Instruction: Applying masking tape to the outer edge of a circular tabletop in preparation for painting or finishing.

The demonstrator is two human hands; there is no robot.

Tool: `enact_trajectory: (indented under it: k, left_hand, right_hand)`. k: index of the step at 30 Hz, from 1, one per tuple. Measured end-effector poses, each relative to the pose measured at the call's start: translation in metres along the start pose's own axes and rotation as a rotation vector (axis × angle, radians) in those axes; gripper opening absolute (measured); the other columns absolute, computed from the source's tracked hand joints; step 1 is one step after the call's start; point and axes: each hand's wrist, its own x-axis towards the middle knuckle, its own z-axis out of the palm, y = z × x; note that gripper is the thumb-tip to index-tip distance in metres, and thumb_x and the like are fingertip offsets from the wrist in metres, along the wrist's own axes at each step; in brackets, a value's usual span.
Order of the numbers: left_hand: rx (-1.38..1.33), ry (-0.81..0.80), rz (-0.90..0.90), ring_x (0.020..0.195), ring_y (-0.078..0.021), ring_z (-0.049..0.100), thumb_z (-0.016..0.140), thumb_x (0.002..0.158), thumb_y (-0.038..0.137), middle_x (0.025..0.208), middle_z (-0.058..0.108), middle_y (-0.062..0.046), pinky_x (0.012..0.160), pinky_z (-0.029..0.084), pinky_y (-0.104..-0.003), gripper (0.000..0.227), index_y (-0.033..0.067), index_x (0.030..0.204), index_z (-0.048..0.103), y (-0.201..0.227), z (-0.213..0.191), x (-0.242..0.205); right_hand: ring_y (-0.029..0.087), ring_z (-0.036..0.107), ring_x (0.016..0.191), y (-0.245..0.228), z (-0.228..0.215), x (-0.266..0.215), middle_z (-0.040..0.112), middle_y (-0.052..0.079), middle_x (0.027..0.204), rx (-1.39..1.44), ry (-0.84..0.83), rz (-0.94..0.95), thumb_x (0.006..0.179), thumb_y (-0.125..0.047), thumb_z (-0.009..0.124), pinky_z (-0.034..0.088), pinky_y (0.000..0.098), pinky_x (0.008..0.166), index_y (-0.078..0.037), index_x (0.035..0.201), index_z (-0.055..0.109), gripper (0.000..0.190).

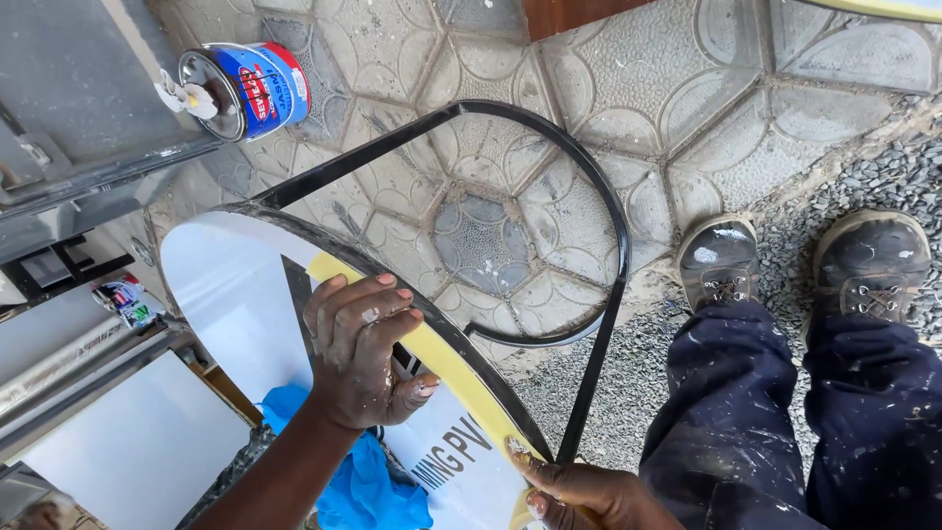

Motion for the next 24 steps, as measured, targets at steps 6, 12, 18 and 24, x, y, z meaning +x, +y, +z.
enact_trajectory:
  k: [6,12,18,24]
  left_hand:
    - [0.008,0.008,0.013,0.113,-0.0309,0.066,0.038,0.099,0.060,0.110,0.065,-0.007,0.110,0.035,-0.051,0.054,0.0124,0.106,0.062,0.002,-0.001,0.003]
    - [0.015,0.007,0.019,0.114,-0.0308,0.066,0.038,0.099,0.060,0.113,0.064,-0.007,0.110,0.036,-0.052,0.054,0.0132,0.105,0.063,0.001,0.000,0.001]
    - [0.025,-0.013,0.015,0.114,-0.0312,0.065,0.039,0.099,0.061,0.115,0.063,-0.007,0.110,0.035,-0.052,0.055,0.0129,0.105,0.064,0.001,-0.001,0.000]
    - [0.028,0.002,0.021,0.112,-0.0319,0.066,0.038,0.099,0.060,0.112,0.063,-0.008,0.110,0.036,-0.052,0.055,0.0115,0.106,0.063,0.002,-0.001,0.001]
  right_hand:
    - [0.017,0.060,0.133,-0.022,0.002,-0.002,0.072,0.008,0.143,-0.107,0.113,-0.129,0.090,-0.019,0.075,0.035,0.0313,0.113,-0.013,0.131,0.079,0.041]
    - [0.002,0.061,0.090,-0.026,-0.004,-0.003,0.074,-0.012,0.101,-0.031,0.087,0.152,0.088,-0.028,0.079,0.050,0.0188,0.079,-0.015,0.137,0.082,0.051]
    - [-0.002,0.058,0.101,-0.050,-0.017,0.004,0.063,-0.020,0.116,-0.126,-0.137,0.339,0.093,-0.037,0.069,0.042,0.0118,0.087,-0.024,0.149,0.070,0.058]
    - [0.003,0.051,0.071,-0.036,-0.019,0.007,0.080,-0.002,0.100,0.276,-0.194,0.398,0.095,-0.018,0.069,0.039,0.0138,0.065,-0.012,0.153,0.064,0.058]
